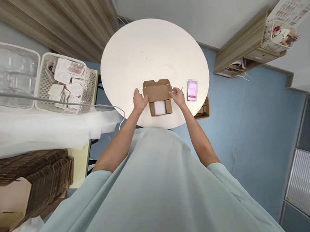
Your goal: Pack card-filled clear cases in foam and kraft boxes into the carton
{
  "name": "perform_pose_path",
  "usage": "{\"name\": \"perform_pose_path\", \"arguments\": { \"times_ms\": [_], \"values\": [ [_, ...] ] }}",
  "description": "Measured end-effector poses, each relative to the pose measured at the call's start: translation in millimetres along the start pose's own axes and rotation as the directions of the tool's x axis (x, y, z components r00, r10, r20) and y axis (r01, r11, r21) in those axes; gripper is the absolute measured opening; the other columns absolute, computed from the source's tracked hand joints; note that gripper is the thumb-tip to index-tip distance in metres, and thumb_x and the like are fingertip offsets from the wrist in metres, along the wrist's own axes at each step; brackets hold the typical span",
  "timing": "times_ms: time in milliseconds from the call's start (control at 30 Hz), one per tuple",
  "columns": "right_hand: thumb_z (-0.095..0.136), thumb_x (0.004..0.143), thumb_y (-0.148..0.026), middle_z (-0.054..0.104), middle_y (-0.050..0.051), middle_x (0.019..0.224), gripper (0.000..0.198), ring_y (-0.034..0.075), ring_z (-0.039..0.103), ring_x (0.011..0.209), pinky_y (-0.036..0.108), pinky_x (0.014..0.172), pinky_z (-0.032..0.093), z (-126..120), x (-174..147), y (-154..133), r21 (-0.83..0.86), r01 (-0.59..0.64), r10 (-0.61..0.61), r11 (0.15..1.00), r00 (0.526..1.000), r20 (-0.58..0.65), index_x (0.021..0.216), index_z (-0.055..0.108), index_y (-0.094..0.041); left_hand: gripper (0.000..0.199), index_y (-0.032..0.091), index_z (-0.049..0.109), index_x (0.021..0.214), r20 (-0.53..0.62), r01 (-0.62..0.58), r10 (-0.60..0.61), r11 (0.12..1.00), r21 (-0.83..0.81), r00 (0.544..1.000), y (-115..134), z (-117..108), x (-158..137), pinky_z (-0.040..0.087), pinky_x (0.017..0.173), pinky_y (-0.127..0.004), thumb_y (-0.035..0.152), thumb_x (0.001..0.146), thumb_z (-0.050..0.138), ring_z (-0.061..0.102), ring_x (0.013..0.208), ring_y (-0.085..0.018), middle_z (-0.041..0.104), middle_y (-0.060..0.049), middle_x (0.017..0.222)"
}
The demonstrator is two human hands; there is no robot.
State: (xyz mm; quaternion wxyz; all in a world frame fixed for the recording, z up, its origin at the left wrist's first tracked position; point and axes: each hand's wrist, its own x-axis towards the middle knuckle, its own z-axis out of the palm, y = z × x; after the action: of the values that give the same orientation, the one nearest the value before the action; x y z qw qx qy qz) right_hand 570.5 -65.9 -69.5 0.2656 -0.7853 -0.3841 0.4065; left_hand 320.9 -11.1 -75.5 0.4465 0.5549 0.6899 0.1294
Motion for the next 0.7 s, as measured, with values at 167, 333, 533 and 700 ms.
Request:
{"name": "perform_pose_path", "arguments": {
  "times_ms": [167, 333, 533, 700],
  "values": [
    [0.072, 0.102, -0.034, 0.07, 0.019, 0.155, 0.055, 0.027, 0.077, 0.126, 0.046, 0.118, 0.059, 2, 3, 0, 0.058, 0.003, -0.005, 0.998, 0.999, 0.032, 0.153, 0.061, -0.016, 0.085, 0.016, 0.039, 0.174, 0.07, 0.048, -0.042, 0.994, -0.095, 0.997, 6, -3, 3, 0.055, 0.119, -0.045, 0.019, 0.096, 0.073, 0.071, 0.138, -0.033, 0.051, -0.022, 0.174],
    [0.072, 0.102, -0.041, 0.066, 0.018, 0.161, 0.067, 0.025, 0.077, 0.119, 0.046, 0.113, 0.062, -2, -5, 0, 0.101, 0.0, -0.008, 0.995, 0.997, 0.076, 0.162, 0.053, -0.02, 0.09, 0.017, 0.037, 0.176, 0.129, 0.021, 0.0, 0.987, -0.16, 0.992, 11, -4, 0, 0.054, 0.119, -0.044, 0.018, 0.094, 0.073, 0.072, 0.136, -0.032, 0.05, -0.024, 0.175],
    [0.072, 0.103, -0.046, 0.069, 0.016, 0.158, 0.07, 0.026, 0.079, 0.112, 0.05, 0.112, 0.062, -7, -7, 1, 0.056, 0.084, -0.087, 0.995, 0.995, 0.04, 0.165, 0.05, -0.024, 0.097, 0.014, 0.033, 0.177, 0.202, -0.083, 0.142, 0.957, -0.276, 0.969, 13, -4, 5, 0.055, 0.119, -0.049, 0.015, 0.089, 0.076, 0.073, 0.131, -0.032, 0.056, -0.027, 0.168],
    [0.069, 0.102, -0.058, 0.067, 0.016, 0.16, 0.071, 0.03, 0.079, 0.114, 0.052, 0.109, 0.064, -6, -21, 21, 0.043, 0.22, -0.221, 0.975, 0.975, 0.028, 0.163, 0.052, -0.027, 0.089, 0.018, 0.046, 0.169, 0.197, -0.183, 0.259, 0.924, -0.336, 0.946, -2, -1, -3, 0.057, 0.118, -0.054, 0.017, 0.086, 0.078, 0.068, 0.14, -0.037, 0.056, -0.022, 0.167]
  ]
}}
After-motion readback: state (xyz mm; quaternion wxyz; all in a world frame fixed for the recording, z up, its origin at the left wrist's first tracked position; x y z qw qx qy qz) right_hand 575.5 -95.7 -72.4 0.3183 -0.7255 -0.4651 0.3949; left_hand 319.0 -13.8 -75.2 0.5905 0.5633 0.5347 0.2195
